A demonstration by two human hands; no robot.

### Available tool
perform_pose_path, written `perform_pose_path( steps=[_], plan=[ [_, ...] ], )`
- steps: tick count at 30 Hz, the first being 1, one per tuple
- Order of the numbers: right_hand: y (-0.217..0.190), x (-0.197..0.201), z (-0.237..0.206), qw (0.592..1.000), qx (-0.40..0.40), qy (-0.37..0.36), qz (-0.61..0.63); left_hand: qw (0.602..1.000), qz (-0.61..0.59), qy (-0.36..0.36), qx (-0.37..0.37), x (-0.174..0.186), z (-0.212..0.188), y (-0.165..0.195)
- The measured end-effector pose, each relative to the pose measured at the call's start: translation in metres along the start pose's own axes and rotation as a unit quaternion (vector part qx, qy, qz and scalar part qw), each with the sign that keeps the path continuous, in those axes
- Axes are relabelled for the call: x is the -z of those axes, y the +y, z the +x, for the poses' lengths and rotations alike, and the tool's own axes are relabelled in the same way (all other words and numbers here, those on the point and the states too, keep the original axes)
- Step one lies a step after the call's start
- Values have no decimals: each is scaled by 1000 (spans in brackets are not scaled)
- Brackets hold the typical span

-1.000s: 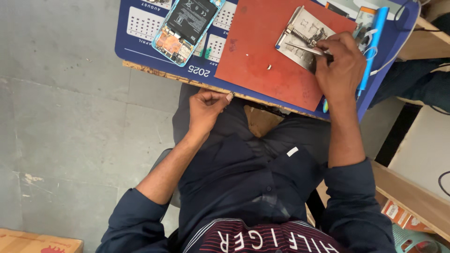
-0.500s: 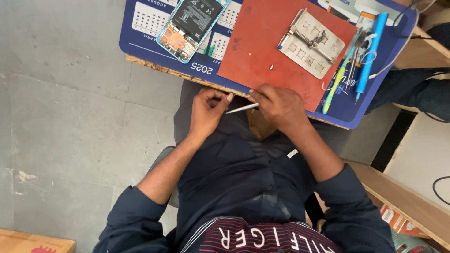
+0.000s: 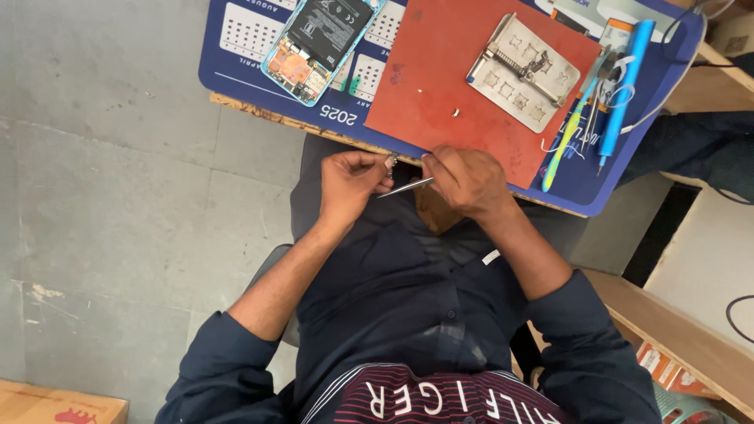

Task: The person uses a hot air gun and tweezers to work on a small electronic component on a workbench. They apply a liquid from a spray bottle and continue manipulating the component with tweezers.

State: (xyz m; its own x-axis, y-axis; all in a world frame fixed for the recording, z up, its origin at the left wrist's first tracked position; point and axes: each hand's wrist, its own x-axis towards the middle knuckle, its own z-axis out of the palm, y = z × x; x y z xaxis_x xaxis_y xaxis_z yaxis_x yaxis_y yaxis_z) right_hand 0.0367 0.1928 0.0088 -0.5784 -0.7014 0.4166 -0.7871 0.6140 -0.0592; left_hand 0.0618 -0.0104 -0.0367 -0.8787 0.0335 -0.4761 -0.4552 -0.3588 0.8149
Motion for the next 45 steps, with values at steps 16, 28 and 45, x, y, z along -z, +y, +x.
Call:
perform_pose_path(
  steps=[16, 28, 45],
  plan=[
    [42, 32, -16, 975, -206, 78, 1, 999, -20, 15, 33, 10, -6, -1],
    [91, 46, -6, 930, -360, 19, 68, 999, -1, 6, 38, 12, -3, 3],
    [81, 37, -11, 930, -351, 71, 84, 894, 412, 83, -156, 17, -14, 27]
  ],
)
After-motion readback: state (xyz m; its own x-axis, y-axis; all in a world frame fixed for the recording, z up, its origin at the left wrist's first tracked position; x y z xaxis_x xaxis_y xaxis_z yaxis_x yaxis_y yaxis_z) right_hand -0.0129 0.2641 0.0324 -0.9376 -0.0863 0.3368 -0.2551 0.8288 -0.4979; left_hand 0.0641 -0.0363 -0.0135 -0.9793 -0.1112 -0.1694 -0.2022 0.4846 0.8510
